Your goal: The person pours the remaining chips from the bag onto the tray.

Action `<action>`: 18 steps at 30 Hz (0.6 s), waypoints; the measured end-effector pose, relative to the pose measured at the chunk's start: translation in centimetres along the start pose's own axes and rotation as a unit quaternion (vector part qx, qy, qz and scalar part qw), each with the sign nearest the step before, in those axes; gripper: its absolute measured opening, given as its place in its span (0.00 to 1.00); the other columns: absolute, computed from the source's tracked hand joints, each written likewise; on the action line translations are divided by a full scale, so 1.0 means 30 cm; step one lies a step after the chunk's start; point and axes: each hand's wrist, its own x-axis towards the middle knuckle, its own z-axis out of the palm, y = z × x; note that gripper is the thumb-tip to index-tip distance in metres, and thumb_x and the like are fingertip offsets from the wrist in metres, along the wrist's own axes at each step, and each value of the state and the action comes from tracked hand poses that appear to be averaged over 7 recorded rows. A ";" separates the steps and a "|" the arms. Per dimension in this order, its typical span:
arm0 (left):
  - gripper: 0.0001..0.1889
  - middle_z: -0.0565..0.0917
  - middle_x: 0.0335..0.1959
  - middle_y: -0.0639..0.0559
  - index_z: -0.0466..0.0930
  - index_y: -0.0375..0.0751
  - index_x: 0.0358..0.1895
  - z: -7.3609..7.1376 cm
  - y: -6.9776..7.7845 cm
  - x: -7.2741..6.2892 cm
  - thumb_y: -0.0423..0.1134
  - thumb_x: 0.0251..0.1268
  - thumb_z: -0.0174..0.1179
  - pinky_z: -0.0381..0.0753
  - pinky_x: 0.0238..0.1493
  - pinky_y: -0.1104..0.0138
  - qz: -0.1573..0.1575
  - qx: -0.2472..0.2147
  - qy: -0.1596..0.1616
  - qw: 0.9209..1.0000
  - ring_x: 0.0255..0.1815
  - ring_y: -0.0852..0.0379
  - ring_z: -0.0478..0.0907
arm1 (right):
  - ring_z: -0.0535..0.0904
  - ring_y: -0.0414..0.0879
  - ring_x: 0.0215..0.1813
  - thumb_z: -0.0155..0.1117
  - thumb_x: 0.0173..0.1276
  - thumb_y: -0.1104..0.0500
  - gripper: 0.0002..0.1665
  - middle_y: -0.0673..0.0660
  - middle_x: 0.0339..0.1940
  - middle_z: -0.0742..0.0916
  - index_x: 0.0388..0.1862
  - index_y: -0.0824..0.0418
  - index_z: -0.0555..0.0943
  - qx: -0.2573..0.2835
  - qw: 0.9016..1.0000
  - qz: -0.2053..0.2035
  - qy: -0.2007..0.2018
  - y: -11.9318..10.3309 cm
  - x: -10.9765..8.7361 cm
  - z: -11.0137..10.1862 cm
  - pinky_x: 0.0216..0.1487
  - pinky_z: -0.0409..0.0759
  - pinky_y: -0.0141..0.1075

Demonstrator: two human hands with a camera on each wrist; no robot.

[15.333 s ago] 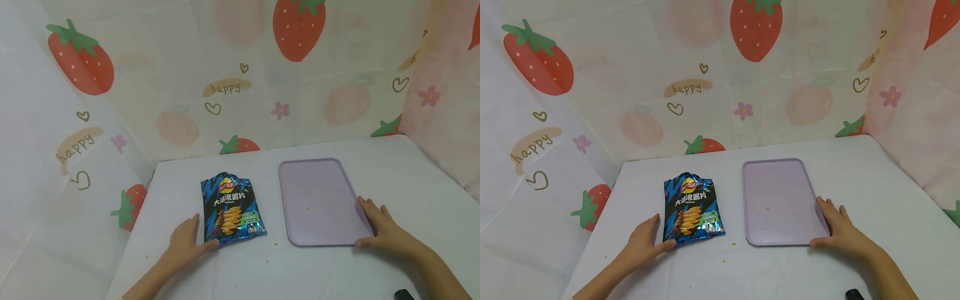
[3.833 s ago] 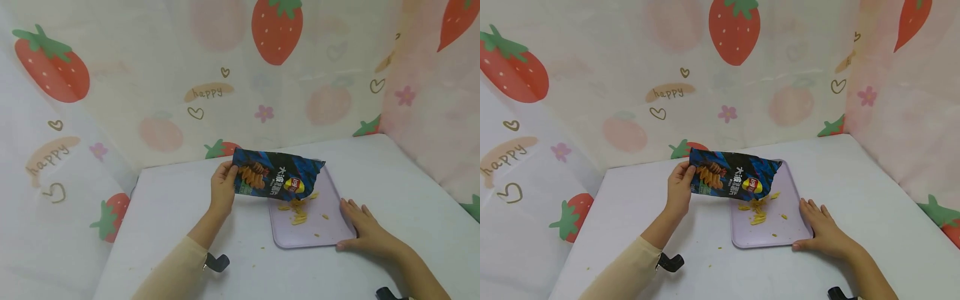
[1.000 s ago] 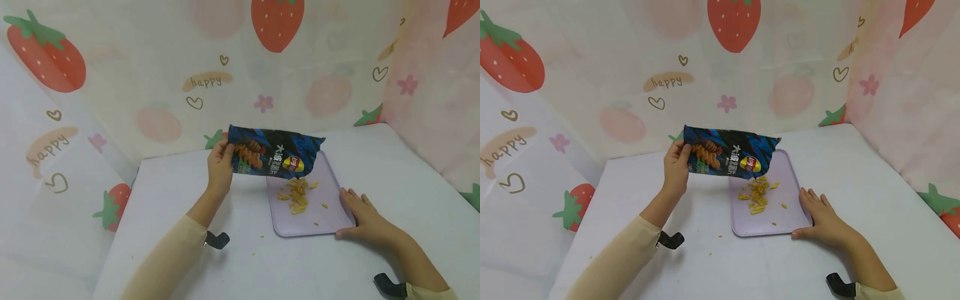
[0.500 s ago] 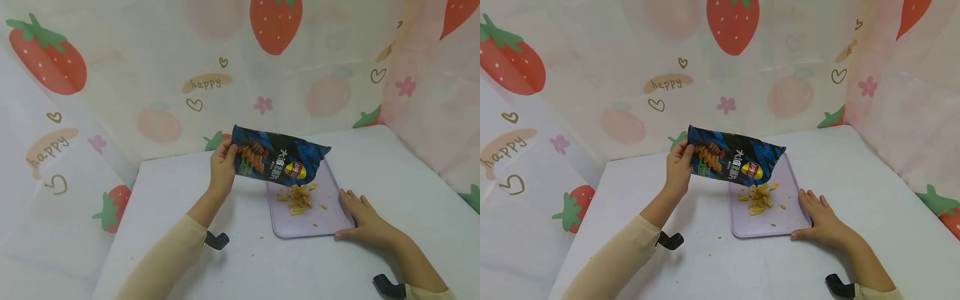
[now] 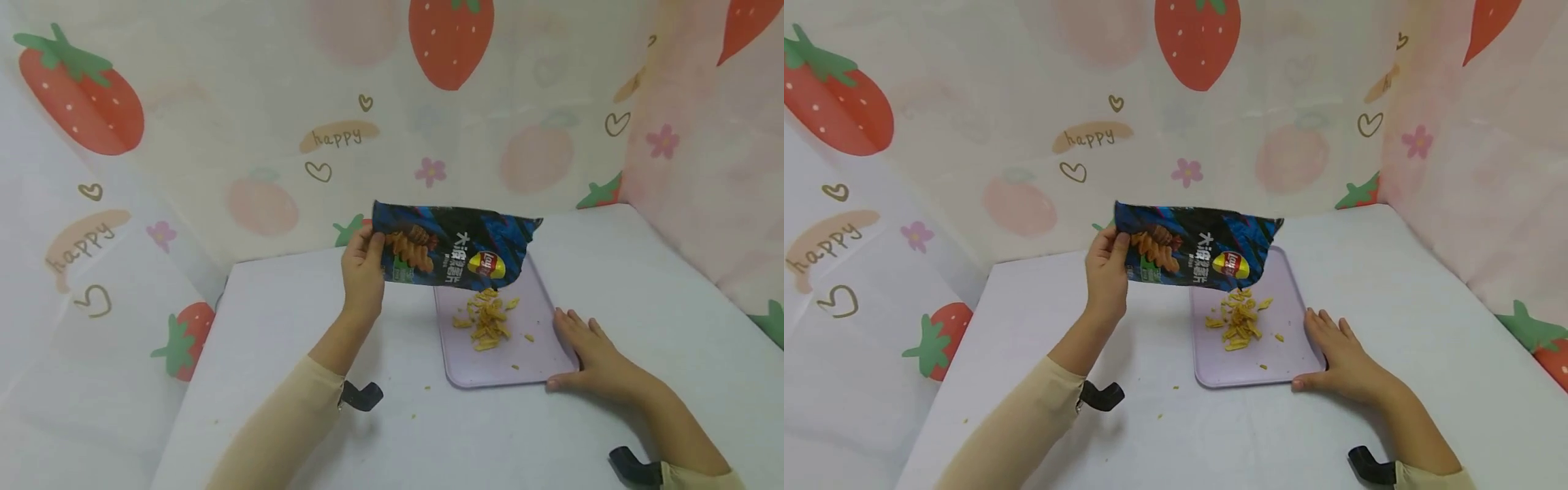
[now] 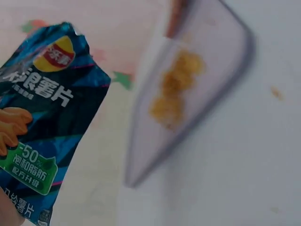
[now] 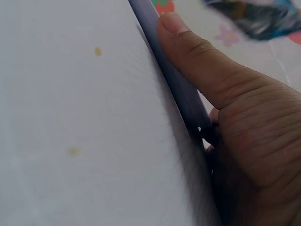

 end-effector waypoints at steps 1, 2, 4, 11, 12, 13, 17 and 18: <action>0.13 0.82 0.51 0.50 0.78 0.39 0.56 0.000 -0.003 -0.005 0.43 0.83 0.50 0.79 0.55 0.68 0.000 0.002 -0.006 1.000 0.54 0.55 0.78 | 0.40 0.67 0.84 0.77 0.53 0.30 0.76 0.71 0.83 0.54 0.83 0.68 0.46 -0.001 1.000 0.005 -0.001 0.001 0.000 -0.001 0.81 0.20 0.48; 0.13 0.82 0.51 0.50 0.78 0.38 0.56 0.001 -0.006 -0.010 0.43 0.82 0.50 0.80 0.55 0.68 -0.003 0.006 -0.010 1.000 0.55 0.55 0.78 | 0.39 0.67 0.84 0.76 0.53 0.30 0.77 0.71 0.83 0.54 0.83 0.68 0.46 -0.002 1.000 0.007 -0.002 0.003 -0.001 0.000 0.81 0.20 0.48; 0.13 0.82 0.51 0.51 0.78 0.39 0.56 0.003 -0.012 -0.019 0.43 0.82 0.50 0.80 0.55 0.69 -0.011 0.013 -0.015 1.000 0.55 0.56 0.78 | 0.39 0.67 0.84 0.76 0.53 0.29 0.77 0.71 0.83 0.54 0.84 0.68 0.46 -0.005 1.000 0.008 -0.002 0.007 -0.004 -0.001 0.81 0.20 0.48; 0.14 0.82 0.51 0.50 0.77 0.38 0.56 0.010 -0.025 -0.019 0.43 0.82 0.50 0.79 0.55 0.69 -0.003 0.015 -0.003 1.000 0.55 0.55 0.77 | 0.38 0.66 0.84 0.77 0.54 0.32 0.76 0.71 0.83 0.53 0.84 0.68 0.45 0.012 1.000 0.005 -0.001 0.003 -0.006 -0.005 0.81 0.19 0.48; 0.14 0.82 0.51 0.51 0.77 0.38 0.56 0.010 -0.022 -0.016 0.43 0.82 0.50 0.79 0.55 0.69 -0.002 0.015 0.001 1.000 0.55 0.56 0.77 | 0.39 0.66 0.84 0.77 0.53 0.32 0.76 0.71 0.84 0.53 0.84 0.68 0.45 0.015 1.000 0.006 0.000 0.003 -0.006 -0.003 0.81 0.20 0.49; 0.13 0.82 0.51 0.52 0.77 0.38 0.56 0.010 -0.019 -0.013 0.43 0.82 0.50 0.79 0.55 0.69 -0.001 0.014 0.001 1.000 0.55 0.56 0.77 | 0.38 0.66 0.85 0.77 0.54 0.32 0.76 0.70 0.84 0.52 0.84 0.67 0.45 0.015 1.000 0.007 0.000 0.006 -0.007 0.000 0.81 0.20 0.49; 0.12 0.82 0.49 0.54 0.78 0.37 0.54 0.017 -0.018 -0.016 0.41 0.82 0.51 0.79 0.53 0.71 -0.005 0.015 -0.010 1.000 0.53 0.57 0.78 | 0.39 0.66 0.84 0.77 0.54 0.32 0.76 0.70 0.84 0.53 0.84 0.67 0.45 0.015 1.000 0.004 0.000 0.008 -0.007 -0.001 0.81 0.20 0.49; 0.11 0.82 0.48 0.54 0.78 0.38 0.53 0.020 -0.015 -0.018 0.40 0.81 0.51 0.79 0.53 0.71 -0.003 0.012 -0.010 1.000 0.53 0.58 0.78 | 0.39 0.67 0.84 0.77 0.54 0.32 0.76 0.71 0.83 0.53 0.84 0.67 0.45 0.013 1.000 0.002 0.000 0.007 -0.007 -0.002 0.81 0.20 0.49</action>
